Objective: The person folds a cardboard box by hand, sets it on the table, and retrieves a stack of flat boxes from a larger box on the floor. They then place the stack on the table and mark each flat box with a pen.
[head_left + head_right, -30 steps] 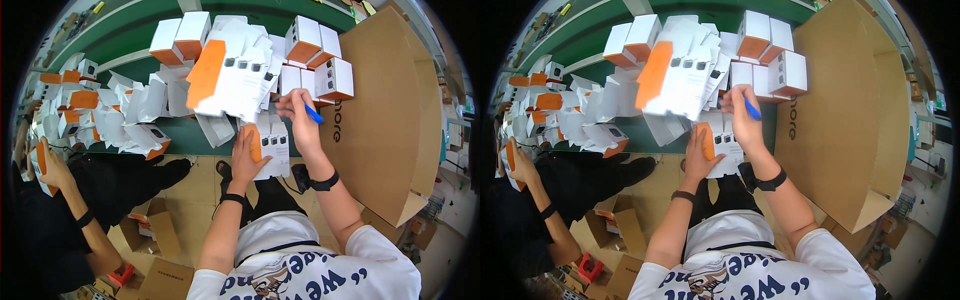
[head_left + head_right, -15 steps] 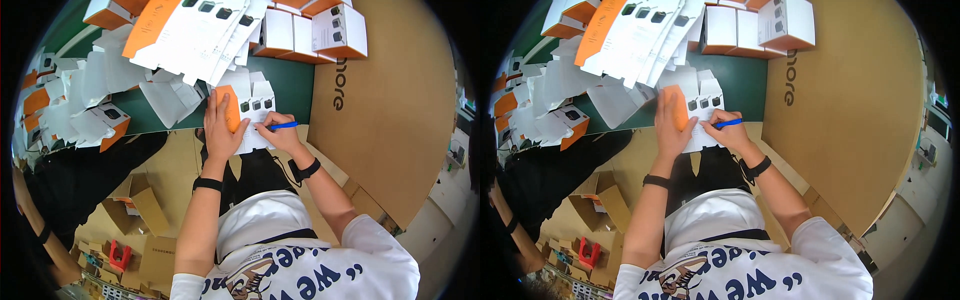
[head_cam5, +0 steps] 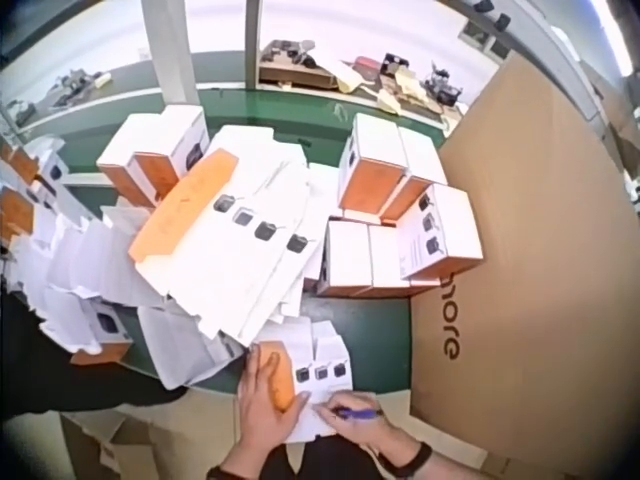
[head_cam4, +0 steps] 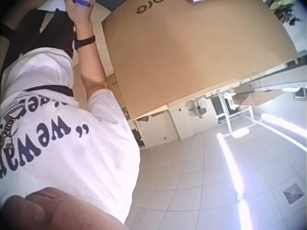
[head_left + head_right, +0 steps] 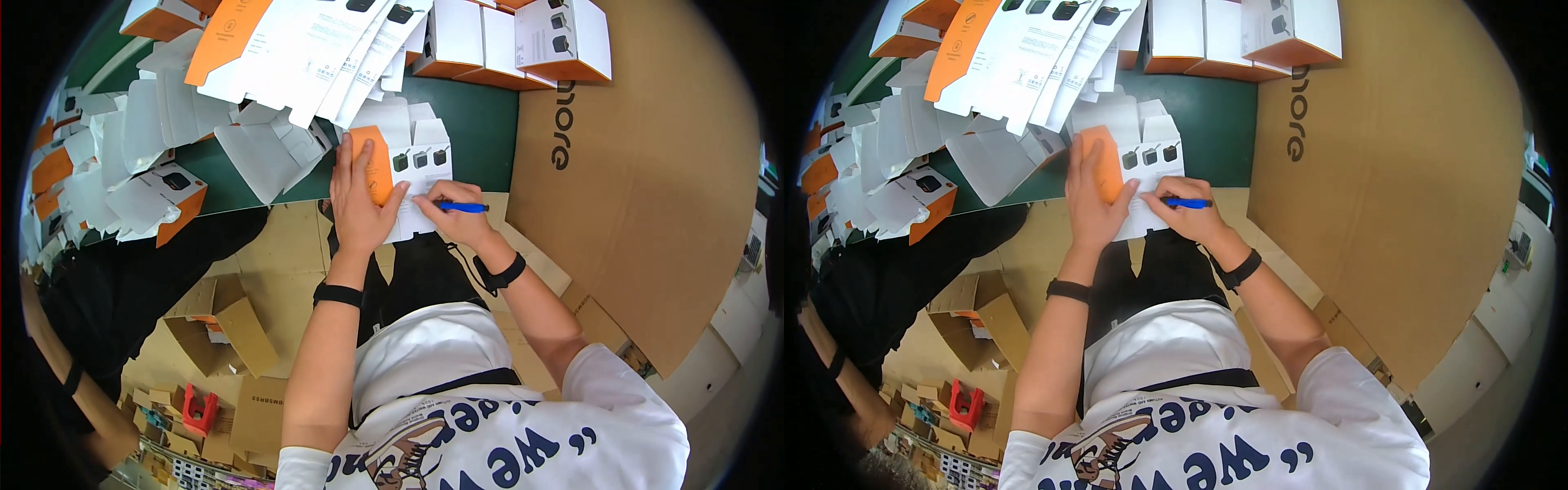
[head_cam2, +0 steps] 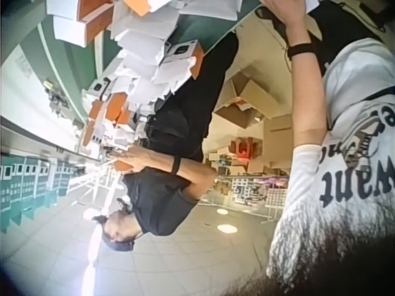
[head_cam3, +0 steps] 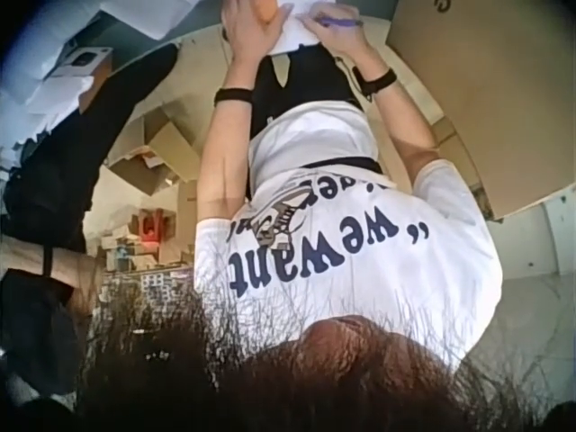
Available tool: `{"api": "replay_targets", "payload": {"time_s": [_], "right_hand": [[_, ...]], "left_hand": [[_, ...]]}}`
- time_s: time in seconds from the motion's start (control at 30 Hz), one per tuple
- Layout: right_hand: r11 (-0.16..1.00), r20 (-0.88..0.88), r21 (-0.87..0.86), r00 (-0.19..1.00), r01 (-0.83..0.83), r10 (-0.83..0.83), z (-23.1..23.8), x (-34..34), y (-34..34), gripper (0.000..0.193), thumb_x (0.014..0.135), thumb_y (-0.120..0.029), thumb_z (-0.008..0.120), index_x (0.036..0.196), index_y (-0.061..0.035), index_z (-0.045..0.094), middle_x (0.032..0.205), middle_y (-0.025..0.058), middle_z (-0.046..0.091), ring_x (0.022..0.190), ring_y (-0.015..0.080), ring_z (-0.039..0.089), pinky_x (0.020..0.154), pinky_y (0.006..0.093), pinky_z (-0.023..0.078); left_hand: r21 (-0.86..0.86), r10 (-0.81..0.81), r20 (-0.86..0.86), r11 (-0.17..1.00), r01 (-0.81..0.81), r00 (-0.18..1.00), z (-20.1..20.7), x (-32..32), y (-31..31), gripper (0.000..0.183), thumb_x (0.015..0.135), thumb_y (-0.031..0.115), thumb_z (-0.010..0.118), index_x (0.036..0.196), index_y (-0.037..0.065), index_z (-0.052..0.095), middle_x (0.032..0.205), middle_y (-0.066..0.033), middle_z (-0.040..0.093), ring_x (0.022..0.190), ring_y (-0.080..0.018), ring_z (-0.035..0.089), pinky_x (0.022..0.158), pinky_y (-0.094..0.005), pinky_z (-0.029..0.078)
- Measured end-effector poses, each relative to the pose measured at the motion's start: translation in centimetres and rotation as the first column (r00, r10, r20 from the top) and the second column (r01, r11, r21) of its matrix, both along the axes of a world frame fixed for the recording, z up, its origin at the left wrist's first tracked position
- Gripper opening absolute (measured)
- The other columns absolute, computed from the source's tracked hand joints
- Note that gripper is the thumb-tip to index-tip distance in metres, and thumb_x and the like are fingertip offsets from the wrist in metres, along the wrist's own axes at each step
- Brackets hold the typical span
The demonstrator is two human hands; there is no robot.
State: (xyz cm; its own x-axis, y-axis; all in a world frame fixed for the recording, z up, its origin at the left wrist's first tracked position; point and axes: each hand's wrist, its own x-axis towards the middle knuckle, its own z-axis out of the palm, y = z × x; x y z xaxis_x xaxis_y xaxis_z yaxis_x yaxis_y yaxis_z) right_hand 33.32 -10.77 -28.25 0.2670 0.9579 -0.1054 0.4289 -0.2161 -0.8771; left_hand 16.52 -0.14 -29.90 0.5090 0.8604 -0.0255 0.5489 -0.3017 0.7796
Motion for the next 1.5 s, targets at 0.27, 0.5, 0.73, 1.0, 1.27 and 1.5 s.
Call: {"api": "replay_targets", "payload": {"time_s": [0.27,0.5,0.73,1.0,1.27,1.5], "right_hand": [[0.855,-0.042,0.027,0.855,0.519,-0.517,-0.3,-1.3,0.3,0.04,0.084,-0.008,0.085,0.101,-0.003,0.049,0.09,0.0089,0.065,0.072,0.0159,0.061,0.067,0.0292,0.051],[0.844,-0.061,0.07,0.847,0.532,-0.529,-0.9,3.0,-2.4,0.031,0.091,-0.007,0.075,0.097,-0.0059,0.045,0.083,0.0015,0.044,0.071,0.0113,0.042,0.065,0.0259,0.041],[0.883,-0.099,0.032,0.88,0.469,-0.464,5.1,4.6,-4.0,0.028,0.094,-0.001,0.068,0.099,-0.0087,0.042,0.09,-0.0006,0.041,0.079,0.0075,0.04,0.066,0.0213,0.038],[0.912,-0.499,0.042,0.799,0.408,-0.335,11.1,3.6,-0.2,0.034,0.093,0.001,0.069,0.096,-0.0127,0.038,0.096,0.002,0.052,0.087,0.0068,0.05,0.076,0.0212,0.043],[0.904,-0.424,-0.042,0.812,0.426,-0.402,13.3,4.6,-2.7,0.033,0.085,0.001,0.067,0.09,-0.0135,0.037,0.087,-0.0038,0.039,0.077,0.0053,0.038,0.072,0.0221,0.035],[0.837,-0.558,0.057,0.713,0.544,-0.425,15.5,1.0,9.6,0.014,0.096,-0.012,0.063,0.096,-0.009,0.049,0.082,-0.0021,0.046,0.078,0.0078,0.045,0.072,0.0257,0.041]], "left_hand": [[-0.029,-0.002,0.0,1.0,0.002,1.0,-0.1,-0.2,-0.3,0.084,0.083,0.033,0.081,0.152,0.005,0.042,0.166,-0.0224,0.026,0.149,-0.0419,0.032,0.121,-0.0513,0.026],[-0.075,-0.045,0.025,0.996,0.046,0.999,-0.1,-1.0,0.2,0.063,0.099,0.027,0.061,0.156,0.01,0.04,0.168,-0.019,0.024,0.151,-0.0397,0.029,0.123,-0.0491,0.024],[0.016,-0.021,-0.042,1.0,0.021,0.999,0.7,-0.7,-0.2,0.054,0.101,0.026,0.059,0.152,0.014,0.048,0.167,-0.0181,0.025,0.15,-0.0403,0.03,0.123,-0.0489,0.026],[0.034,0.056,-0.086,0.998,-0.054,0.995,0.3,-0.4,-1.6,0.05,0.095,0.002,0.055,0.144,0.014,0.056,0.166,-0.0161,0.029,0.148,-0.043,0.032,0.12,-0.0492,0.031],[0.009,-0.031,-0.14,0.999,0.033,0.99,1.4,-0.6,-1.1,0.066,0.086,0.027,0.075,0.146,0.012,0.052,0.165,-0.0192,0.027,0.15,-0.0423,0.028,0.123,-0.0515,0.025],[-0.298,-0.02,-0.032,0.954,0.009,0.999,-1.3,-0.2,-1.6,0.068,0.087,0.024,0.077,0.144,0.0,0.049,0.158,-0.0245,0.037,0.146,-0.0467,0.032,0.119,-0.0509,0.031]]}}
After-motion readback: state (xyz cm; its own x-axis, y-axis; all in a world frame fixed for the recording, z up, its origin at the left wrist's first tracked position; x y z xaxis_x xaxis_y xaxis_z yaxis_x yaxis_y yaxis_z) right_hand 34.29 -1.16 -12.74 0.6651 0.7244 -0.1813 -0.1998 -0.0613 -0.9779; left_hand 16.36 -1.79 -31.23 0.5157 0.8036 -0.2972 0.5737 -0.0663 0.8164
